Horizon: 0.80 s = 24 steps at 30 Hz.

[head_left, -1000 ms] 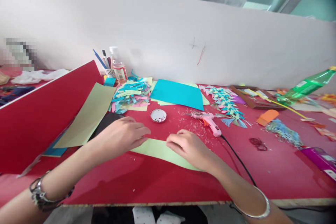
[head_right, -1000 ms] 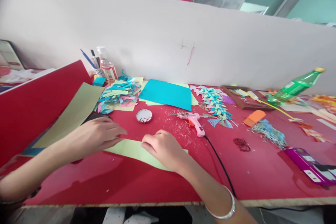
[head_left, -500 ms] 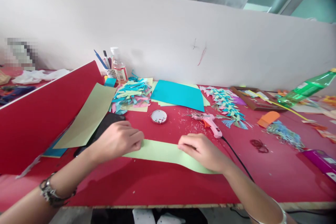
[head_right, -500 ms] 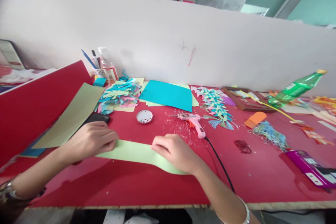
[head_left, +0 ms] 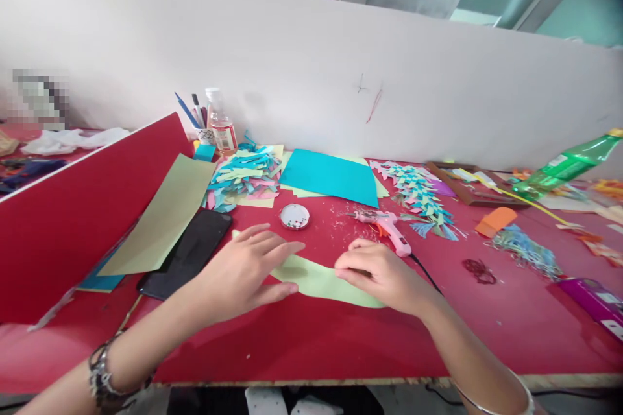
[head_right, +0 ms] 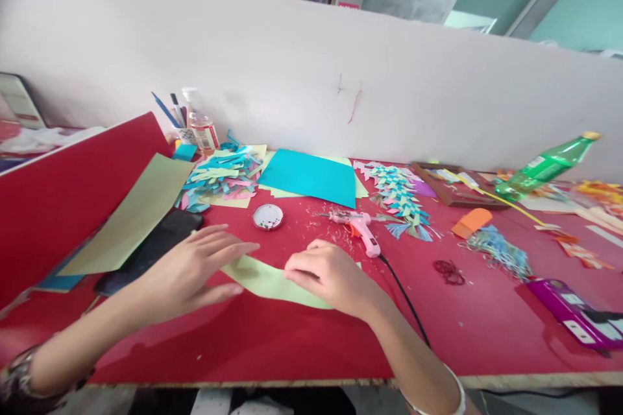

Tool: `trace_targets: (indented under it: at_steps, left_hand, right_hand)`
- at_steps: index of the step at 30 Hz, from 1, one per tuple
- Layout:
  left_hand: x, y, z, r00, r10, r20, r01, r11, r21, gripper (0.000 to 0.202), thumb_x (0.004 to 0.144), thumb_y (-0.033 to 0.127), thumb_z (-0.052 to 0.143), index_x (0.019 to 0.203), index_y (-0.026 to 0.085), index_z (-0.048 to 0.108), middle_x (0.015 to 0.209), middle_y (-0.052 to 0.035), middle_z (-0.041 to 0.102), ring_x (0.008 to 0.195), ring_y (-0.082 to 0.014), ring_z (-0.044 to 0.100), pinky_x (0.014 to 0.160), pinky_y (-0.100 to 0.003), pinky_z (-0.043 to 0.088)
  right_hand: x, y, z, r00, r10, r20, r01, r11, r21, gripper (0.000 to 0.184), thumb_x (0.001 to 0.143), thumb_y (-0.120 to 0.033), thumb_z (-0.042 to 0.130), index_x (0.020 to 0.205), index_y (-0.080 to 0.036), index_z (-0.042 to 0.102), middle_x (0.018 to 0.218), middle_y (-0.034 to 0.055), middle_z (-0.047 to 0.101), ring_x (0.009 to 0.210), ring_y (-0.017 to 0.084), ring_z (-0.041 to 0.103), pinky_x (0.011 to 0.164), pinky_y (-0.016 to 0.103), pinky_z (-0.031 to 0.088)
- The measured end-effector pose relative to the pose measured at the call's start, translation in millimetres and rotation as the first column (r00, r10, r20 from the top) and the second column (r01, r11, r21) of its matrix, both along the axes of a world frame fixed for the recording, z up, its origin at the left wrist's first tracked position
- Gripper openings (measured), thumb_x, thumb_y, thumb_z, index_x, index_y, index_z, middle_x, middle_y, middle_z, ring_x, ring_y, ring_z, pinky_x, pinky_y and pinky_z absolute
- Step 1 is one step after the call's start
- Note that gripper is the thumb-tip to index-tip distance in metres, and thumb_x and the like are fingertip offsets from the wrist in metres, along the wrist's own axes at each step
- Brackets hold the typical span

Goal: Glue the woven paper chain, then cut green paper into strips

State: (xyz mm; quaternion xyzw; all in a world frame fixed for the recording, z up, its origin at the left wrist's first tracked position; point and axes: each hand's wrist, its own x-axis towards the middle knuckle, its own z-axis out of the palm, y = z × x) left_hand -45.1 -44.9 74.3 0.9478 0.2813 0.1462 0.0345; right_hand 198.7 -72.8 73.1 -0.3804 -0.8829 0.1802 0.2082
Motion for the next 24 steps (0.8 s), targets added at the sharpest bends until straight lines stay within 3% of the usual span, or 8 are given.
trace_targets:
  at_steps: [2,4,8,12,19,24]
  left_hand:
    - [12,-3,-6.7,1.000,0.011,0.008,-0.010,0.999,-0.047,0.026,0.088,0.034,0.039,0.098,0.019,0.057,0.077,-0.0022,0.063,0.071,-0.0154,0.057,0.088,-0.036,0.035]
    - [18,-4,-12.4,1.000,0.014,0.025,-0.012,0.998,-0.068,0.028,0.090,0.028,0.034,0.082,0.018,0.059,0.065,-0.0003,0.061,0.060,-0.0131,0.054,0.080,-0.033,0.038]
    - [24,-6,-16.5,0.996,-0.002,0.088,0.009,0.997,-0.076,0.030,0.089,0.026,0.036,0.068,0.016,0.056,0.056,-0.0003,0.056,0.057,-0.0131,0.051,0.066,-0.026,0.038]
    - [24,-7,-16.6,0.993,-0.021,0.117,0.033,0.994,-0.105,0.032,0.089,0.027,0.037,0.065,0.016,0.055,0.054,0.0000,0.054,0.057,-0.0130,0.049,0.061,-0.023,0.036]
    - [-7,6,-11.4,0.998,0.028,0.063,-0.014,0.978,-0.210,0.032,0.090,0.030,0.035,0.071,0.016,0.057,0.060,-0.0007,0.057,0.060,-0.0117,0.050,0.057,-0.020,0.035]
    - [-37,18,-1.9,0.998,0.064,0.005,-0.062,0.982,-0.179,0.035,0.089,0.033,0.034,0.073,0.017,0.061,0.059,-0.0008,0.056,0.059,-0.0112,0.052,0.054,-0.019,0.034]
  right_hand:
    - [-7,2,1.3,1.000,-0.001,0.016,0.000,0.997,0.080,0.022,0.087,-0.019,0.039,0.070,-0.019,0.053,0.065,-0.0018,0.058,0.060,0.009,0.045,0.068,0.024,0.035]
    - [-15,3,-0.8,0.999,-0.014,0.041,0.008,0.989,0.147,0.019,0.083,-0.015,0.039,0.070,-0.019,0.052,0.064,-0.0017,0.056,0.059,0.009,0.045,0.069,0.025,0.035]
    - [-33,3,-13.9,0.998,-0.015,0.068,-0.003,0.967,0.254,0.014,0.074,-0.013,0.042,0.062,-0.019,0.046,0.056,-0.0034,0.048,0.052,0.009,0.038,0.063,0.024,0.033]
    - [-38,4,-24.3,0.998,-0.055,0.036,0.042,0.954,0.297,0.016,0.064,-0.008,0.041,0.053,-0.019,0.037,0.046,-0.0062,0.035,0.045,0.008,0.029,0.053,0.021,0.027]
    - [5,0,-31.8,0.987,-0.159,0.036,0.145,0.956,0.255,0.017,0.064,-0.007,0.040,0.053,-0.019,0.037,0.047,-0.0052,0.039,0.046,0.008,0.034,0.053,0.020,0.029]
    - [49,-4,-50.6,0.935,-0.354,0.025,0.334,0.902,0.274,0.019,0.067,-0.008,0.040,0.052,-0.019,0.040,0.047,-0.0040,0.042,0.047,0.009,0.039,0.050,0.022,0.030]
